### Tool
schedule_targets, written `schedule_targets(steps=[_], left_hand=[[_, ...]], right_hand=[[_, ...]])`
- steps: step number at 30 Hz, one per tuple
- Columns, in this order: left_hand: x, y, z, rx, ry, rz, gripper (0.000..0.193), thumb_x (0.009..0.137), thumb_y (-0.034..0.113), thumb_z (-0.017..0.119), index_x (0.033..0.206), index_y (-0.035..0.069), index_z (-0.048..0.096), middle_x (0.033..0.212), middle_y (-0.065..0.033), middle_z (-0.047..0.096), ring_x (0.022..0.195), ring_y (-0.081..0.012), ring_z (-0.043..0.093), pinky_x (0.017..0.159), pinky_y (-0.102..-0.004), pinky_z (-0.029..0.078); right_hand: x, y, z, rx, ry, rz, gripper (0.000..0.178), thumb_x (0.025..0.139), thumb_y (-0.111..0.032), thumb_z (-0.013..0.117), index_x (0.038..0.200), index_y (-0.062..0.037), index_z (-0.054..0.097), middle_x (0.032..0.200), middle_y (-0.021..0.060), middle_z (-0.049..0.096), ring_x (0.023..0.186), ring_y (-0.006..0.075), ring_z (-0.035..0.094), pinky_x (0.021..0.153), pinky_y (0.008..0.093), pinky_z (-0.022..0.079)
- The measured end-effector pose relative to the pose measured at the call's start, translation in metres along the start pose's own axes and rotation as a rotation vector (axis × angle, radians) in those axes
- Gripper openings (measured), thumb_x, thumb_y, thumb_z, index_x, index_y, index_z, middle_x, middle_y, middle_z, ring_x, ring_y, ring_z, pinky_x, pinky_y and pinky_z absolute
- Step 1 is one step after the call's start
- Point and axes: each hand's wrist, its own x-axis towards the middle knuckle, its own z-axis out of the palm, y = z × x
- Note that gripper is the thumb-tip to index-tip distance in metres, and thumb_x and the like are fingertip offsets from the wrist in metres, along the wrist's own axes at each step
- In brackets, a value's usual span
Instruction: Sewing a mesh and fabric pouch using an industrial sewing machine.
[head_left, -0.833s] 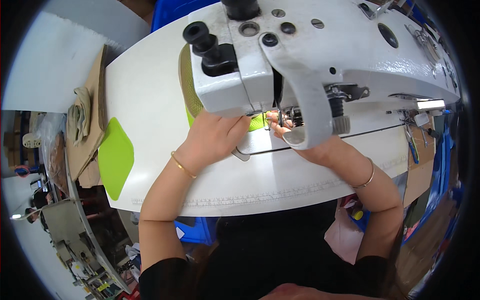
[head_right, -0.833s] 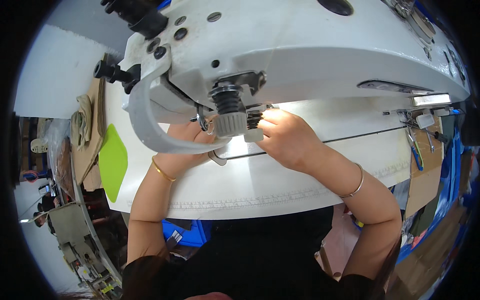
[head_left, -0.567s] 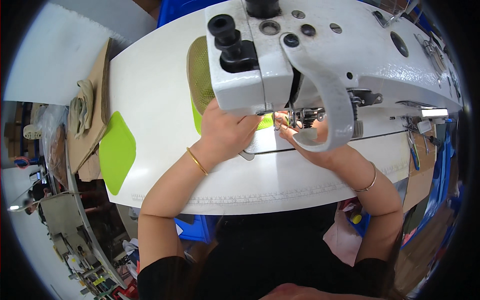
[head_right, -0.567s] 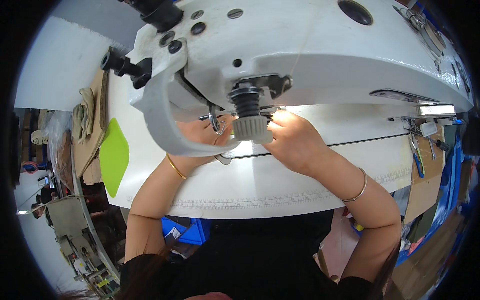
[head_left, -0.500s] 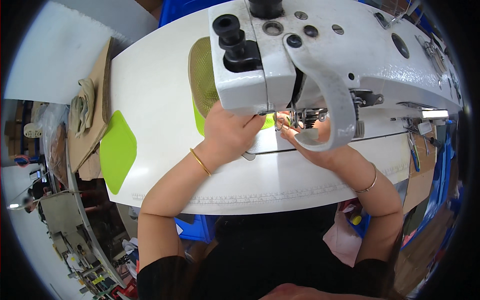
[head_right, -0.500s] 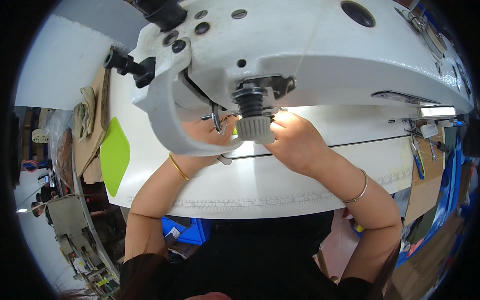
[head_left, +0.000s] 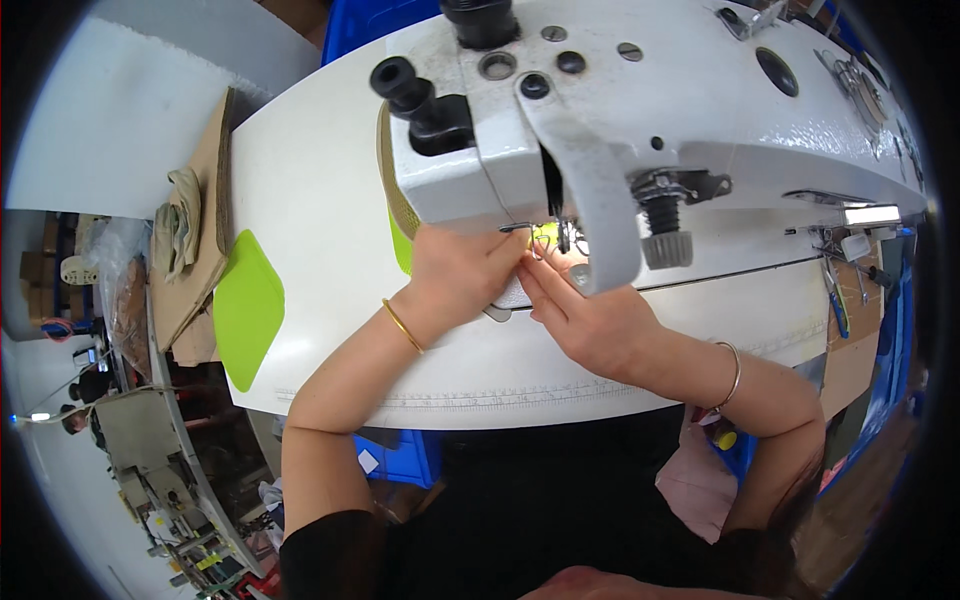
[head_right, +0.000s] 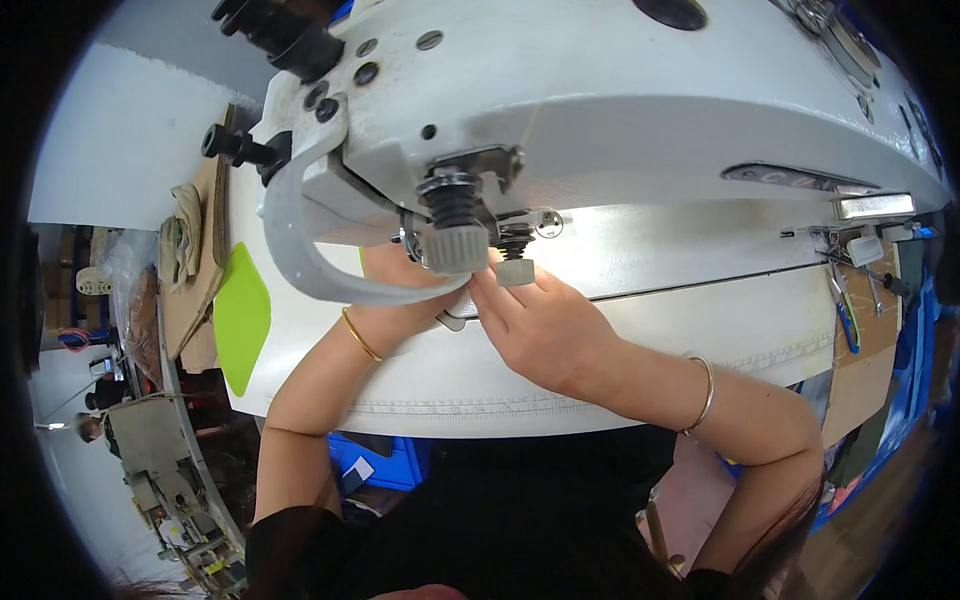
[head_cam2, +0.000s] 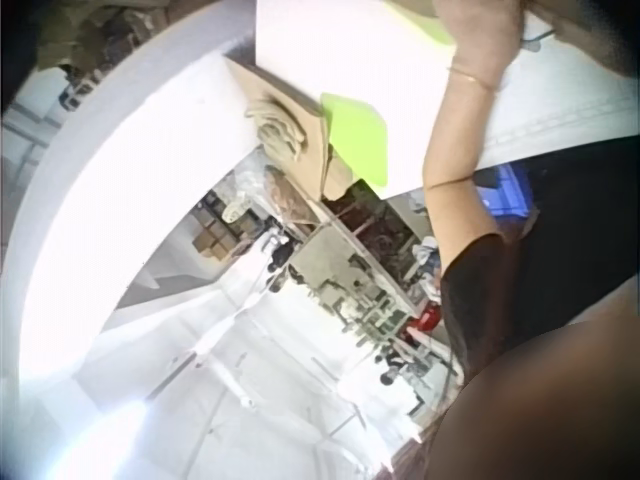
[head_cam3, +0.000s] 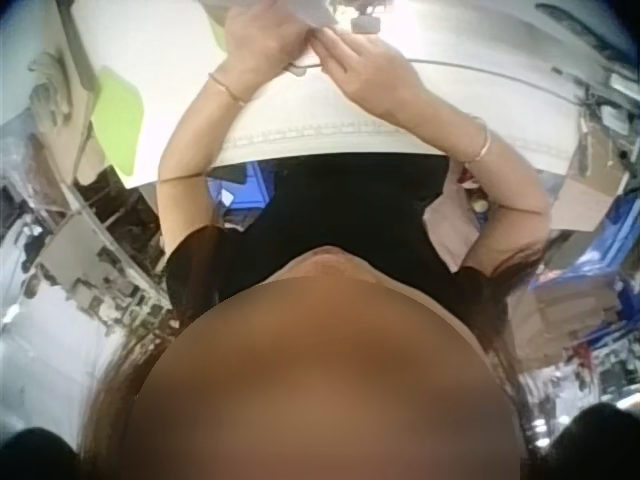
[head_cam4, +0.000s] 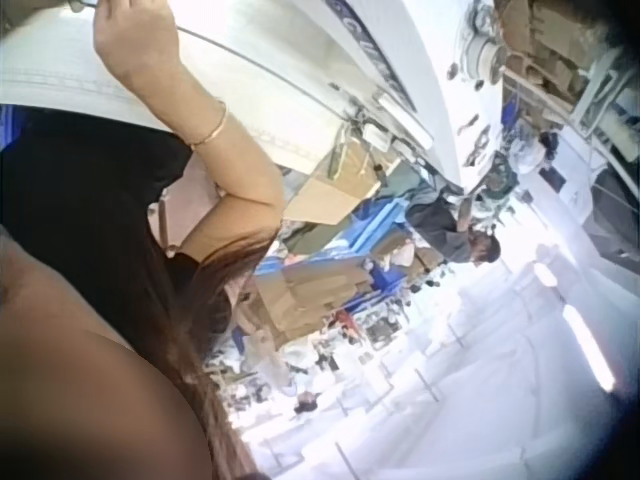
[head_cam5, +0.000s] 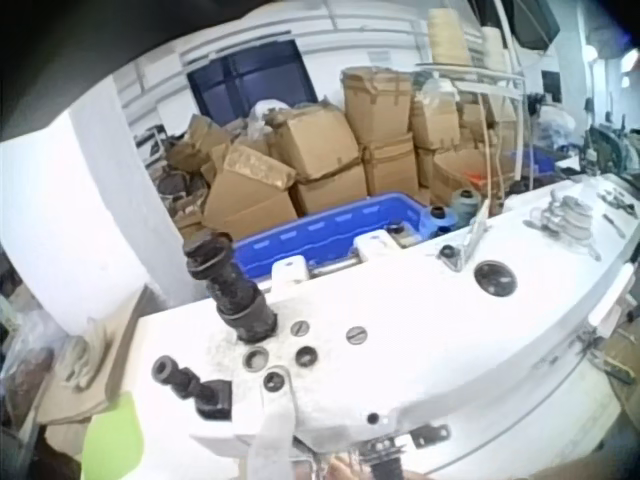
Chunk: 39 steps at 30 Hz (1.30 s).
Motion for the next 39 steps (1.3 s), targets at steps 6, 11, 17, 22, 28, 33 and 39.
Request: schedule_targets(steps=[6, 11, 17, 22, 28, 33, 39], left_hand=[[0.000, 0.000, -0.005, 0.086, -0.100, -0.034, 0.019, 0.071, 0.016, 0.072, 0.089, 0.015, 0.075, 0.074, 0.0032, 0.068, 0.064, -0.0174, 0.067, 0.051, -0.0331, 0.048], [0.002, 0.012, -0.008, 0.083, -0.077, 0.017, 0.018, 0.076, 0.013, 0.077, 0.093, 0.017, 0.074, 0.076, -0.0012, 0.066, 0.070, -0.0217, 0.068, 0.058, -0.0398, 0.054], [-0.007, 0.015, 0.004, 0.087, -0.011, -0.018, 0.019, 0.071, 0.013, 0.073, 0.090, 0.016, 0.074, 0.080, 0.0009, 0.066, 0.073, -0.0190, 0.066, 0.062, -0.0363, 0.050], [-0.006, 0.012, -0.002, 0.127, -0.101, 0.030, 0.019, 0.070, 0.016, 0.067, 0.088, 0.018, 0.073, 0.088, 0.0042, 0.068, 0.071, -0.0146, 0.061, 0.062, -0.0331, 0.046], [-0.007, 0.017, -0.004, 0.155, -0.089, 0.084, 0.027, 0.074, 0.012, 0.066, 0.099, 0.005, 0.071, 0.091, -0.0013, 0.066, 0.077, -0.0186, 0.059, 0.067, -0.0341, 0.047], [-0.003, 0.029, -0.002, 0.141, -0.107, 0.039, 0.026, 0.074, 0.009, 0.066, 0.098, -0.001, 0.069, 0.091, -0.0075, 0.065, 0.087, -0.0209, 0.061, 0.076, -0.0342, 0.049], [0.002, 0.028, -0.001, 0.098, -0.082, 0.037, 0.019, 0.074, 0.009, 0.066, 0.091, 0.000, 0.069, 0.090, -0.0074, 0.064, 0.085, -0.0215, 0.060, 0.077, -0.0354, 0.049]], right_hand=[[0.004, -0.012, -0.003, -0.021, -0.070, 0.093, 0.051, 0.093, -0.023, 0.066, 0.126, 0.0162, 0.060, 0.126, 0.0267, 0.062, 0.102, 0.0269, 0.061, 0.091, 0.0355, 0.049], [0.002, -0.007, -0.007, 0.015, -0.146, 0.062, 0.047, 0.092, -0.027, 0.068, 0.118, 0.0115, 0.065, 0.102, 0.0119, 0.065, 0.098, 0.0242, 0.060, 0.094, 0.0350, 0.049], [-0.001, -0.004, -0.015, 0.032, -0.188, 0.052, 0.043, 0.090, -0.026, 0.069, 0.114, 0.0093, 0.066, 0.097, 0.0102, 0.064, 0.097, 0.0237, 0.060, 0.091, 0.0355, 0.050], [-0.011, 0.003, -0.009, 0.218, -0.103, 0.128, 0.036, 0.087, -0.023, 0.072, 0.110, 0.0048, 0.068, 0.098, 0.0119, 0.065, 0.099, 0.0275, 0.062, 0.092, 0.0375, 0.052], [-0.007, 0.019, -0.013, 0.130, 0.039, 0.258, 0.023, 0.080, -0.022, 0.076, 0.084, -0.0004, 0.072, 0.109, 0.0131, 0.070, 0.116, 0.0305, 0.063, 0.108, 0.0463, 0.048], [-0.004, 0.027, -0.016, 0.108, 0.017, 0.244, 0.020, 0.077, -0.021, 0.076, 0.086, -0.0035, 0.072, 0.101, 0.0089, 0.069, 0.110, 0.0286, 0.064, 0.106, 0.0443, 0.048], [-0.004, 0.028, -0.012, 0.039, 0.058, 0.304, 0.022, 0.075, -0.020, 0.076, 0.086, -0.0030, 0.070, 0.097, 0.0082, 0.068, 0.106, 0.0294, 0.063, 0.096, 0.0435, 0.050]])
